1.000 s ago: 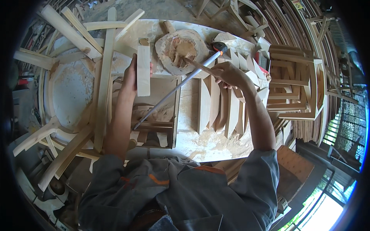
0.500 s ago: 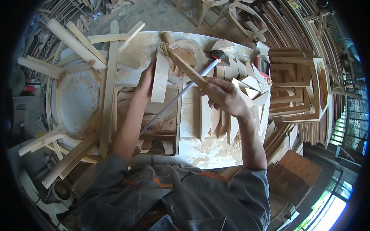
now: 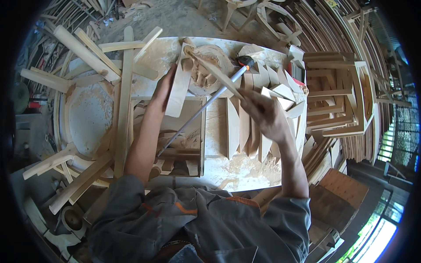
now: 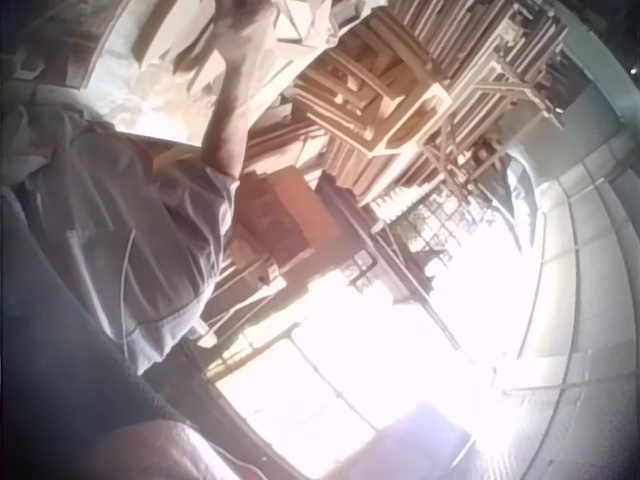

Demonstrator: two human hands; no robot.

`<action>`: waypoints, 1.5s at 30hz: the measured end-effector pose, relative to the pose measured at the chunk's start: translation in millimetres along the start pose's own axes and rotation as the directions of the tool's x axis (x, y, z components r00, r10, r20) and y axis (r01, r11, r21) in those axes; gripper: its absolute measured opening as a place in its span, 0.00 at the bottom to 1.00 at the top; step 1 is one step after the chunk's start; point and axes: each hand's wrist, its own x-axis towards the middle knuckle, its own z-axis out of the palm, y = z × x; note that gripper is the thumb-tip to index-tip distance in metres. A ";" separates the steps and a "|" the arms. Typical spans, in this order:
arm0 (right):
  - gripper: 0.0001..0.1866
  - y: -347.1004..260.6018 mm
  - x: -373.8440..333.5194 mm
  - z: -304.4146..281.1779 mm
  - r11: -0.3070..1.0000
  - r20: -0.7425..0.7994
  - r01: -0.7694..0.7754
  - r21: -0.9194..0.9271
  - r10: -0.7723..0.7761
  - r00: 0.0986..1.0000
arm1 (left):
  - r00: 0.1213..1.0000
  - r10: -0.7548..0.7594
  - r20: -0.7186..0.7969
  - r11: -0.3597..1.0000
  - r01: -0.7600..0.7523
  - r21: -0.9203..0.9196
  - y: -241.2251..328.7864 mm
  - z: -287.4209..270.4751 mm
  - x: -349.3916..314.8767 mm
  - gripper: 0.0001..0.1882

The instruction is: Assembling a circular wooden stool or table base using a pneumatic nail gun and a measuring tape.

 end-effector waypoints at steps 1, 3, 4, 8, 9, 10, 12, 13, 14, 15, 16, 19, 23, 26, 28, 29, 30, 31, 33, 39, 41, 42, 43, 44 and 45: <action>0.20 -0.4 11.3 -0.4 1.000 0.030 -0.004 0.004 0.004 1.000 | 1.000 -0.009 -0.005 0.999 0.009 0.044 3.6 2.6 -3.3 0.28; 0.20 -1.2 16.8 -0.1 1.000 0.060 -0.005 0.010 0.004 0.998 | 1.000 0.004 -0.012 0.998 -0.003 0.060 5.5 7.2 -7.9 0.29; 0.20 -2.3 15.7 0.7 0.999 0.086 -0.015 -0.037 0.018 0.996 | 0.999 0.018 -0.026 0.997 -0.016 0.073 6.6 7.5 -9.5 0.29; 0.19 0.7 9.1 9.3 0.998 0.175 0.003 -0.062 0.008 0.984 | 0.999 0.037 -0.032 0.999 -0.038 -0.004 4.2 -10.6 -1.9 0.28; 0.19 -1.1 6.1 11.0 0.999 0.186 -0.036 -0.039 0.043 0.982 | 0.999 0.024 -0.043 1.000 -0.025 -0.013 2.3 -11.2 1.8 0.29; 0.19 1.6 1.3 15.3 0.999 0.191 -0.036 -0.036 0.043 0.981 | 0.999 0.011 -0.052 1.000 -0.012 -0.022 0.3 -11.2 5.7 0.31; 0.18 7.9 -10.4 24.1 0.999 0.130 -0.036 -0.037 0.041 0.991 | 0.997 0.015 -0.073 0.999 -0.019 -0.051 -3.7 -9.3 12.1 0.31; 0.17 2.3 -15.1 27.7 0.999 0.125 -0.046 0.016 0.044 0.991 | 0.996 0.022 -0.085 0.994 -0.031 -0.103 -5.4 -7.9 14.5 0.31; 0.17 -0.9 -17.9 28.5 0.999 0.124 -0.048 0.019 0.045 0.991 | 0.995 0.027 -0.096 0.987 -0.042 -0.154 -6.3 -7.2 17.0 0.30; 0.17 -3.1 -20.7 27.9 0.999 0.143 -0.050 0.004 0.049 0.989 | 0.993 0.033 -0.110 0.987 -0.050 -0.156 -6.6 -8.2 18.8 0.30; 0.17 -4.7 -21.9 26.1 0.999 0.162 -0.051 -0.011 0.052 0.985 | 0.991 0.039 -0.125 0.986 -0.058 -0.157 -6.3 -10.7 19.9 0.30; 0.17 12.0 -8.8 14.4 0.987 0.175 -0.160 -0.024 0.161 0.971 | 0.969 0.085 -0.232 0.988 -0.111 -0.103 -0.7 -23.8 26.7 0.30; 0.17 63.2 38.7 22.2 0.951 0.049 -0.226 -0.211 0.241 0.969 | 0.958 0.080 -0.276 0.996 -0.091 -0.026 7.9 -21.6 21.3 0.29; 0.17 91.0 71.1 30.0 0.927 0.060 -0.172 -0.332 0.203 0.977 | 0.965 0.087 -0.247 0.996 -0.092 -0.006 7.1 -28.2 20.8 0.29; 0.17 94.6 83.3 33.6 0.924 0.088 -0.123 -0.363 0.166 0.982 | 0.970 0.083 -0.230 0.996 -0.087 -0.006 5.3 -34.0 19.3 0.29; 0.17 95.0 87.2 32.6 0.922 0.119 -0.134 -0.362 0.188 0.975 | 0.967 0.109 -0.231 0.994 -0.106 0.027 5.3 -36.5 19.9 0.31; 0.17 91.2 91.0 32.9 0.922 0.153 -0.140 -0.360 0.206 0.967 | 0.962 0.139 -0.235 0.990 -0.127 0.062 6.5 -39.7 18.6 0.33; 0.17 88.2 92.9 31.3 0.938 0.178 -0.146 -0.316 0.210 0.961 | 0.961 0.136 -0.242 0.990 -0.125 0.059 5.4 -43.6 19.0 0.33; 0.17 77.7 100.1 24.6 0.926 0.240 -0.277 -0.255 0.338 0.910 | 0.962 0.128 -0.241 0.992 -0.125 0.031 6.4 -48.5 21.5 0.33; 0.20 83.2 88.2 3.2 0.874 0.519 -0.466 0.137 0.337 0.785 | 0.979 0.104 -0.177 0.981 -0.131 -0.146 12.2 -45.0 27.0 0.31; 0.21 67.7 65.9 0.9 0.809 0.509 -0.460 0.365 0.240 0.826 | 0.974 0.082 -0.209 0.970 -0.126 -0.206 13.4 -40.2 28.2 0.28; 0.20 59.1 53.0 2.2 0.735 0.468 -0.463 0.496 0.223 0.855 | 0.976 0.069 -0.206 0.955 -0.125 -0.269 10.1 -40.3 30.6 0.27; 0.20 55.0 45.0 9.2 0.736 0.471 -0.457 0.500 0.212 0.856 | 0.983 0.041 -0.178 0.946 -0.095 -0.309 8.8 -45.3 34.7 0.27; 0.20 49.6 39.0 19.0 0.734 0.403 -0.349 0.582 0.112 0.908 | 0.982 0.049 -0.183 0.948 -0.103 -0.302 5.1 -49.2 36.5 0.27; 0.20 46.1 32.1 26.6 0.719 0.314 -0.236 0.654 0.026 0.949 | 0.984 0.077 -0.159 0.918 -0.132 -0.374 1.7 -41.5 38.3 0.26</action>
